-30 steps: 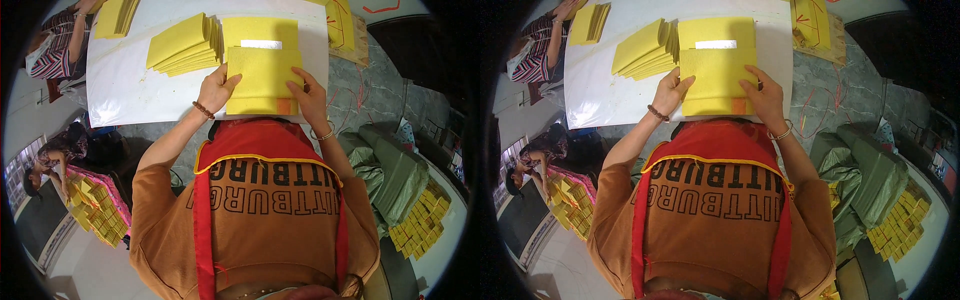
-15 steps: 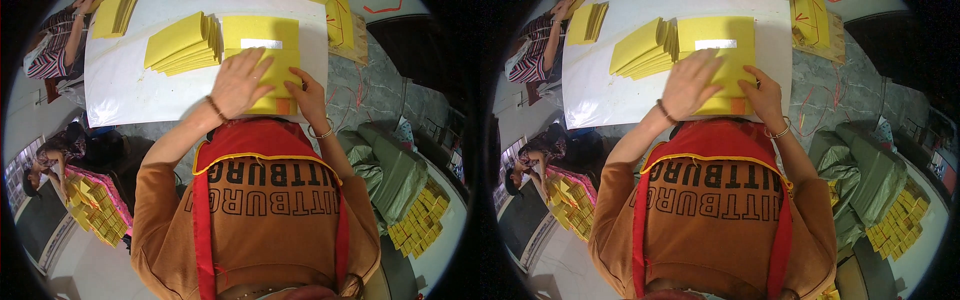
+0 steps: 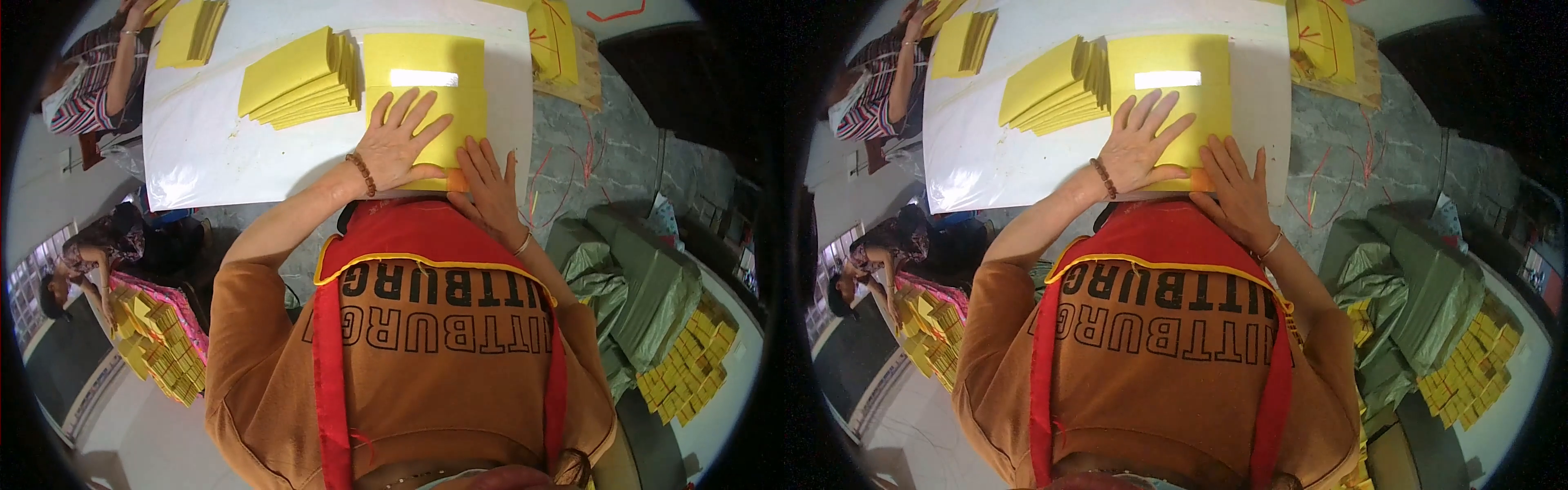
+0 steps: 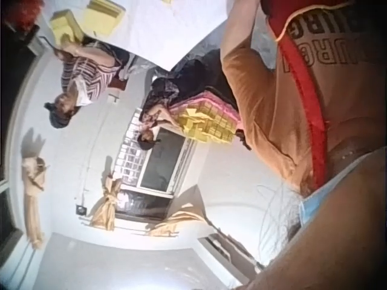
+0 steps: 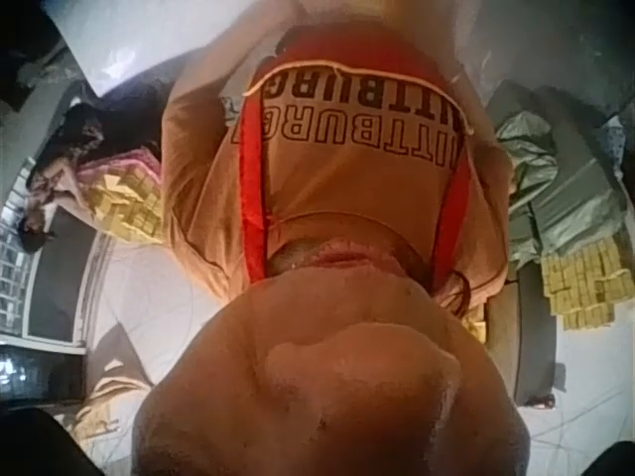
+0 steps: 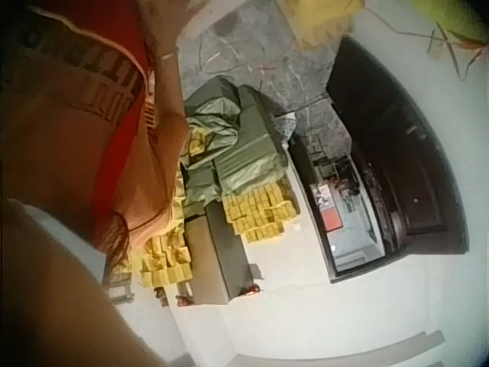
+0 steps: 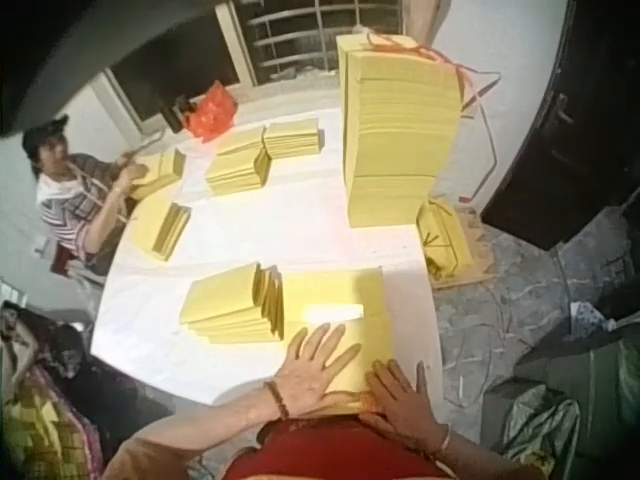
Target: Folding and stacking yellow paper sheets with silver foil inserts.
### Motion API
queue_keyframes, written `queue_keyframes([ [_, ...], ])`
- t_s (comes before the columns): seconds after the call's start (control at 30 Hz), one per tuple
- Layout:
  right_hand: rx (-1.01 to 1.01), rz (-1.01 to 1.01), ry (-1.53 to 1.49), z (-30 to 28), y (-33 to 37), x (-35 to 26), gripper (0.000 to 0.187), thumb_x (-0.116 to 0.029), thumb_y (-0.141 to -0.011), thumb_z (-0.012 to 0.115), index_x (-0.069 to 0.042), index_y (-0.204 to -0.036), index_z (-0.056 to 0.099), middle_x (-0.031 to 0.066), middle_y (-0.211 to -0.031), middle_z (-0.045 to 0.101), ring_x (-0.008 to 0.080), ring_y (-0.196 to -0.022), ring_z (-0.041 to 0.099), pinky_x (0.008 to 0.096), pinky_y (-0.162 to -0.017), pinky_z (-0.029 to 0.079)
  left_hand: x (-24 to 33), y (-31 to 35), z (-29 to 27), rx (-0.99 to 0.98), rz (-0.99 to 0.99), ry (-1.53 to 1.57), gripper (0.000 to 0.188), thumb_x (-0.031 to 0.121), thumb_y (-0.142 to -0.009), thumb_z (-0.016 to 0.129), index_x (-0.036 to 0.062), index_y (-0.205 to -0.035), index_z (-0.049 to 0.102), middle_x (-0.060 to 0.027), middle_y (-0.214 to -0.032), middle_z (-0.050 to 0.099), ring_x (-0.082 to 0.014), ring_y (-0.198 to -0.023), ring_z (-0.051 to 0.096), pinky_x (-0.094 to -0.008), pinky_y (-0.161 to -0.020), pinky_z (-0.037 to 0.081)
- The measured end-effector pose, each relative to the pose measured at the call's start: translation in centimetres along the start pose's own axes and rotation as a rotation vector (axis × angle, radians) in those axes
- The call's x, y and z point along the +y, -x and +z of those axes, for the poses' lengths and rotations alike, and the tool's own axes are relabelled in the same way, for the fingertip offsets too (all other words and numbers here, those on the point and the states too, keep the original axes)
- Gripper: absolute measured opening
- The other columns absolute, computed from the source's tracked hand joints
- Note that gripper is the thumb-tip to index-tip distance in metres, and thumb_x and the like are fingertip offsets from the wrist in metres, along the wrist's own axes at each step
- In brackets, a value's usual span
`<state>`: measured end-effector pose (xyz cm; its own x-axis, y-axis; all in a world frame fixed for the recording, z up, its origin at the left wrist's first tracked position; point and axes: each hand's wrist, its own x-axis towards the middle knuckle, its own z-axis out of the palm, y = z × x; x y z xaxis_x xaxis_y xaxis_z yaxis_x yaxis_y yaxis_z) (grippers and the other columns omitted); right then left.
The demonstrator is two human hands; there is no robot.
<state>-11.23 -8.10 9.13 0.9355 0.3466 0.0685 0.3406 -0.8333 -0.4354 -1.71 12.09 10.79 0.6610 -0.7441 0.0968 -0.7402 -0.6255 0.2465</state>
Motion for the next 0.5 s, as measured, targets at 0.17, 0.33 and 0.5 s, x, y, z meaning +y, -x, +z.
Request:
queue_keyframes([
  [0.17,-0.034,0.152,-0.618,-1.8,-0.4,2.3,0.051,-0.033,-0.092,0.043,-0.002,-0.132,0.038,0.0099,-0.138,0.037,0.0251,-0.132,0.026,0.0453,-0.108,0.012,1.1,0.0,0.3,-0.015,0.149,-0.142,0.061,0.041,-0.078,0.058,0.0000,-0.123,0.047,-0.0249,-0.120,0.048,-0.0350,-0.108,0.049,-0.0442,-0.089,0.041],
  [0.33,0.356,0.310,-0.893,-3.1,-2.6,2.0,0.044,-0.029,-0.097,0.030,0.001,-0.124,0.048,0.0116,-0.128,0.049,0.0229,-0.128,0.034,0.0353,-0.106,0.021,2.4,-0.7,-1.5,-0.039,0.099,-0.144,0.042,0.010,-0.073,0.055,-0.0035,-0.113,0.053,-0.0209,-0.101,0.060,-0.0278,-0.089,0.060,-0.0315,-0.069,0.051],
  [0.5,0.423,0.273,-0.840,-3.4,-5.9,1.0,0.040,-0.026,-0.096,0.035,0.002,-0.119,0.051,0.0106,-0.126,0.050,0.0221,-0.124,0.038,0.0347,-0.104,0.026,-0.9,0.6,-9.3,0.429,0.003,-0.151,0.045,0.004,-0.070,0.056,0.0038,-0.115,0.053,-0.0099,-0.103,0.062,-0.0239,-0.085,0.062,-0.0327,-0.073,0.051],
])
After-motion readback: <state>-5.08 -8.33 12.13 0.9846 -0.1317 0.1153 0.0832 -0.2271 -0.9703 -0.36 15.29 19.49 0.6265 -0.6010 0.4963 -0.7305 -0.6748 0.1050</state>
